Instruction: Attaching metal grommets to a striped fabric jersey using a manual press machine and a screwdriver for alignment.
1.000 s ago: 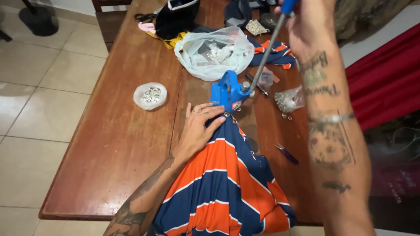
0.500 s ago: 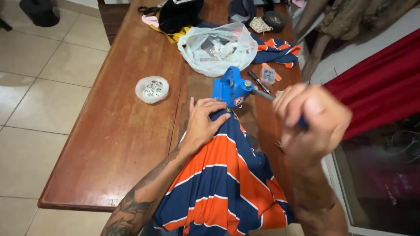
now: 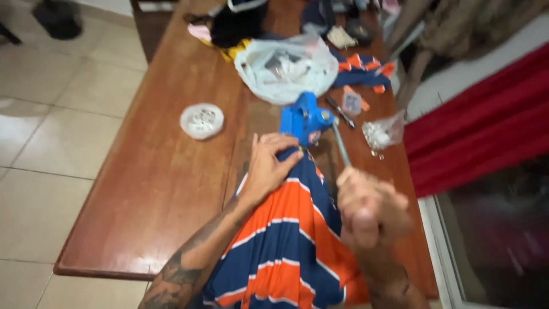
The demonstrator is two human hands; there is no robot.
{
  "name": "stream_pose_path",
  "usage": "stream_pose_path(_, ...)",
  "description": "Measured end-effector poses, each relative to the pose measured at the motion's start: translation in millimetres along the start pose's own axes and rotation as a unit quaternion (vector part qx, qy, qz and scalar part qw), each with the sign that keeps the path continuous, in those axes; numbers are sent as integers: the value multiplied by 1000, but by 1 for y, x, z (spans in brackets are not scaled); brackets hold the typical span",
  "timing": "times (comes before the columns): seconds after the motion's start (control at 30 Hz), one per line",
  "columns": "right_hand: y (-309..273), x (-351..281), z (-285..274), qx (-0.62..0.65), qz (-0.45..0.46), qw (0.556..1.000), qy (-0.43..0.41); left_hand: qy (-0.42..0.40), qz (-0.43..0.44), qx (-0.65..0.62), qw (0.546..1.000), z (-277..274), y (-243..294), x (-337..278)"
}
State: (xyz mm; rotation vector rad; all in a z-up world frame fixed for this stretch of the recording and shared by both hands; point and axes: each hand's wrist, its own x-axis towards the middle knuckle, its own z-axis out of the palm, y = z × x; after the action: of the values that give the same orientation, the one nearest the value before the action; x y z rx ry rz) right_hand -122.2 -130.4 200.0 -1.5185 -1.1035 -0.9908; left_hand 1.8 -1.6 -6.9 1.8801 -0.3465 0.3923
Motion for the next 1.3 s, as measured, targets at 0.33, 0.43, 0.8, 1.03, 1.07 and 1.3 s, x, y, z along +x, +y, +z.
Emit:
stream_pose_path(0.33,-11,-14,-3,-20,-4,1000,-5,-2,-34,-14,999,-4,10,-1)
stream_pose_path(0.43,-29,-4,-9,-25,84,988,-124,5,-27,-11,1000,0,8,4)
stream_pose_path(0.8,-25,-16,-6,17,58,992,-109,8,-16,3,1000,1,3,-1)
stream_pose_path(1.03,-16,-41,-7,8,59,990,-126,2,-11,-15,1000,1,4,-2)
stream_pose_path(1.07,-11,-45,-5,6,22,994,-107,7,-1,-8,1000,-1,5,-3)
stream_pose_path(1.3,-3,-53,-4,0,-10,996,-86,10,12,-5,1000,-8,11,0)
